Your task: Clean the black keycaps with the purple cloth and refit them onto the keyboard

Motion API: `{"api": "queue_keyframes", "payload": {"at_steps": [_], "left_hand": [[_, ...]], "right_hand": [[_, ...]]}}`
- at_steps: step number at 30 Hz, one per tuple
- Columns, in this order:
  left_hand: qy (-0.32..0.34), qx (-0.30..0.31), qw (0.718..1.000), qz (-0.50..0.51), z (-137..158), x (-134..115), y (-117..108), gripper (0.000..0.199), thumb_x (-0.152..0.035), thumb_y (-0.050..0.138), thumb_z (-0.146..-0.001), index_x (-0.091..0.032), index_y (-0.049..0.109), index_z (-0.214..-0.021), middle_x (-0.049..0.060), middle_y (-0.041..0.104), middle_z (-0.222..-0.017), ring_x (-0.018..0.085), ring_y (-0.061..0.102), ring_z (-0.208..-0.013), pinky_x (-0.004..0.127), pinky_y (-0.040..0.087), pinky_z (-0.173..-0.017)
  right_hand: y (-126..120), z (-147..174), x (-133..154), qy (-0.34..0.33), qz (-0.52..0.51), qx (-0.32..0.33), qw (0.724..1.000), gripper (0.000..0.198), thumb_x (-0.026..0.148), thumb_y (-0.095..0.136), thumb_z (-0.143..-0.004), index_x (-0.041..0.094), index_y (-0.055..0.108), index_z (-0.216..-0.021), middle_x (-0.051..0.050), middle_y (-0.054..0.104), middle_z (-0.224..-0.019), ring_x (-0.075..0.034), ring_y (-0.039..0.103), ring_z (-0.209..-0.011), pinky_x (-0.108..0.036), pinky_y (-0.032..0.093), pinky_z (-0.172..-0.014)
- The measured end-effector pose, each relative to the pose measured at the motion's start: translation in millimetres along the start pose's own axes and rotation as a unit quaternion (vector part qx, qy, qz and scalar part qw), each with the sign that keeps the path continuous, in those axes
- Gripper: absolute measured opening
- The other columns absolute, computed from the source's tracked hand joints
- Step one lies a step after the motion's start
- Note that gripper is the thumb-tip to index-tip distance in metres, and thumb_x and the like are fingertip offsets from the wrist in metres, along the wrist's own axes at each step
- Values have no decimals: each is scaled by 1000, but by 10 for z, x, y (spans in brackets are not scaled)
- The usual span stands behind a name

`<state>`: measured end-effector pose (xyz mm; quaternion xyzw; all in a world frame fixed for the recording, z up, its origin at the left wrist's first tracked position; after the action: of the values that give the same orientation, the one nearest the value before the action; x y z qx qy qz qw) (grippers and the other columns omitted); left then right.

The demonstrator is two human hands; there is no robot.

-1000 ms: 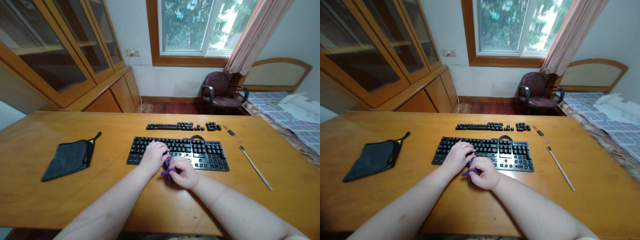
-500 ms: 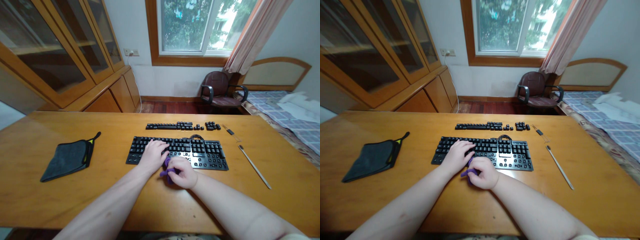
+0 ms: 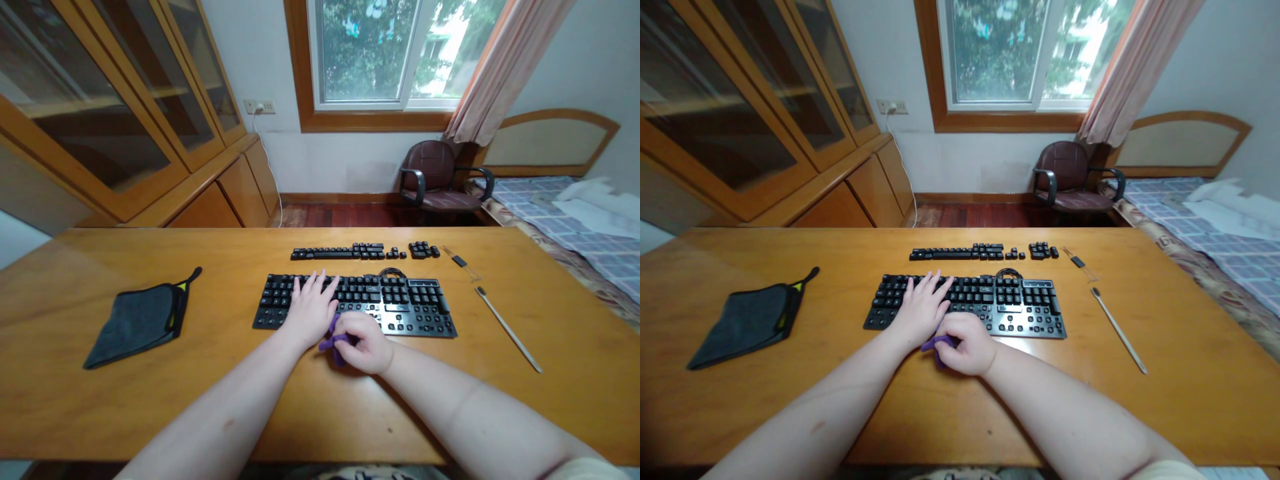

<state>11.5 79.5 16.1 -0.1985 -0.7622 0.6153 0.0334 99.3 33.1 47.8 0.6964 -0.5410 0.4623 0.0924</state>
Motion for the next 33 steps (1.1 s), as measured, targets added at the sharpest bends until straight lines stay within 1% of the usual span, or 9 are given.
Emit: {"api": "queue_keyframes", "payload": {"at_steps": [7,12,17,21,23,25,27,30,33], "left_hand": [[-3,-3,1000,-26,-34,-61,19,51,-25,49,-83,-32,40,-132,10,41,-139,36,24,-133,66,10,-102],[-9,19,998,-53,-61,-108,69,53,-23,45,-83,-35,36,-134,7,39,-141,35,19,-134,66,5,-102],[-12,34,997,-69,-46,-85,86,52,-26,41,-85,-34,33,-136,5,36,-144,32,21,-134,63,8,-104],[0,33,998,-44,-16,-38,46,48,-31,35,-89,-30,33,-136,4,38,-142,28,28,-132,59,12,-106],[-4,26,999,-35,-16,1,12,46,-35,33,-89,-27,36,-135,6,40,-141,27,30,-131,56,15,-107],[-11,21,999,-34,-27,37,-12,49,-40,35,-88,-24,38,-134,10,39,-141,28,30,-131,55,16,-107],[-8,25,999,-32,-42,45,-13,55,-45,41,-85,-22,37,-135,12,39,-140,30,29,-131,55,15,-107],[-2,34,999,-27,-47,32,4,64,-46,51,-78,-23,36,-135,12,40,-138,31,31,-129,55,13,-108],[-23,28,999,-25,-19,47,-8,64,-45,56,-74,-24,39,-132,12,45,-132,31,37,-124,55,14,-108]], "right_hand": [[5,-8,17,-1,4,1,1000,8,16,50,-74,20,56,-70,-5,61,-67,-16,55,-62,-28,44,-60],[-18,2,38,-20,19,-10,1000,9,19,49,-76,20,56,-71,-4,60,-66,-16,54,-61,-27,44,-59],[-57,8,56,-28,11,-27,999,10,20,49,-76,20,56,-70,-4,59,-65,-15,53,-59,-27,44,-58],[-147,31,53,-21,-42,-61,997,14,24,48,-78,21,54,-65,-3,57,-62,-15,52,-57,-28,43,-57],[-177,46,32,-12,-57,-71,996,16,25,48,-78,21,52,-63,-2,55,-60,-15,51,-56,-28,41,-56],[-223,61,-24,12,-50,-99,994,17,24,49,-78,21,52,-61,-1,53,-58,-14,49,-55,-28,40,-56],[-310,86,-132,57,-42,-159,985,18,24,50,-78,20,52,-60,0,51,-59,-14,47,-56,-27,39,-57],[-433,145,-343,143,-67,-256,954,19,25,50,-78,20,52,-61,1,50,-59,-14,46,-57,-26,37,-56],[-470,165,-489,199,-103,-294,929,17,27,52,-77,19,53,-61,2,50,-58,-13,45,-56,-25,37,-54]]}}
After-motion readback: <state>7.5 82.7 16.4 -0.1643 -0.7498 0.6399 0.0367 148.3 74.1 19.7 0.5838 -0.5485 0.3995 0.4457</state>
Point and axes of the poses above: each hand's wrist, its own z-axis away from the middle knuckle, its own y-axis out of the palm, x = y × z, the point moved 8 cm from there along -z, towards the middle knuckle
